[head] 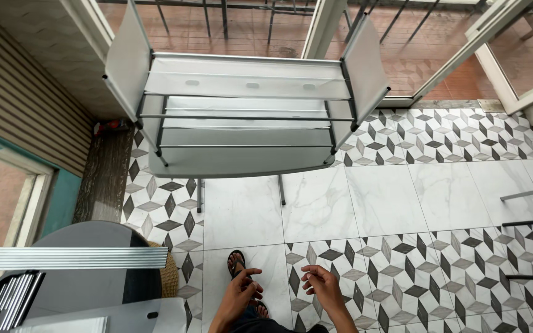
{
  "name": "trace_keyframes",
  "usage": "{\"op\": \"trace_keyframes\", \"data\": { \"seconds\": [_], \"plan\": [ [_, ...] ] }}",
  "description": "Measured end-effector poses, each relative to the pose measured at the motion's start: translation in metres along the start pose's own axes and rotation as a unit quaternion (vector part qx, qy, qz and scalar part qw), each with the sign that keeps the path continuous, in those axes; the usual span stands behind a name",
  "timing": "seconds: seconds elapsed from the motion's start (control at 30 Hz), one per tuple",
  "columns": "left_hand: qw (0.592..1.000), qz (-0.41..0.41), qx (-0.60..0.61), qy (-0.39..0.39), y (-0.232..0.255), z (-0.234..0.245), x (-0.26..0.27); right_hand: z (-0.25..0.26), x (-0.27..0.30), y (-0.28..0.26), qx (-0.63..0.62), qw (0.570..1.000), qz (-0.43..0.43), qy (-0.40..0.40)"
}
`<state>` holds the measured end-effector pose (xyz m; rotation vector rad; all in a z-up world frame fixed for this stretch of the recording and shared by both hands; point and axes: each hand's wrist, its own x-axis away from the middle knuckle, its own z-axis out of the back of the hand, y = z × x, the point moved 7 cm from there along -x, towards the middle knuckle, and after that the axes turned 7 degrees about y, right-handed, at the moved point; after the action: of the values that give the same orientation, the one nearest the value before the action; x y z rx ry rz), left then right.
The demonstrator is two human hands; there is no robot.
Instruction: The person assembles a metal-framed drying rack by inserting multiple metal rods into the frame and attaching white plastic panels to the sides. The person handles rods and panels one at a time, fitting them into the rack structure on a tiled floor.
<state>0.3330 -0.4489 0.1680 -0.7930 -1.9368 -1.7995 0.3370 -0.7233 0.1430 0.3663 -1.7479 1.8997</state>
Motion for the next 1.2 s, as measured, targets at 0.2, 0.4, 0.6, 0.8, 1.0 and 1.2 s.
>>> {"op": "trace_keyframes", "data": {
  "seconds": [0.2,0.4,0.6,0.8,1.0,1.2],
  "plan": [
    [0.995,-0.012,-0.075,-0.067,0.077,-0.027,-0.062,0.01,-0.033,-0.066,-0.048,0.997,0.023,0.057],
    [0.968,-0.079,-0.198,-0.128,0.204,-0.054,-0.118,0.015,-0.075,-0.153,-0.082,0.987,0.082,0.107],
    [0.946,-0.139,-0.222,-0.191,0.32,-0.071,-0.151,0.028,-0.107,-0.231,-0.106,0.967,0.161,0.165],
    [0.918,-0.224,-0.218,-0.245,0.413,-0.098,-0.189,0.054,-0.128,-0.295,-0.104,0.942,0.196,0.253],
    [0.907,-0.277,-0.227,-0.221,0.47,-0.134,-0.238,0.075,-0.147,-0.335,-0.081,0.919,0.222,0.315],
    [0.895,-0.196,-0.294,-0.271,0.467,-0.167,-0.259,0.093,-0.183,-0.358,-0.05,0.915,0.247,0.314]
  ]
}}
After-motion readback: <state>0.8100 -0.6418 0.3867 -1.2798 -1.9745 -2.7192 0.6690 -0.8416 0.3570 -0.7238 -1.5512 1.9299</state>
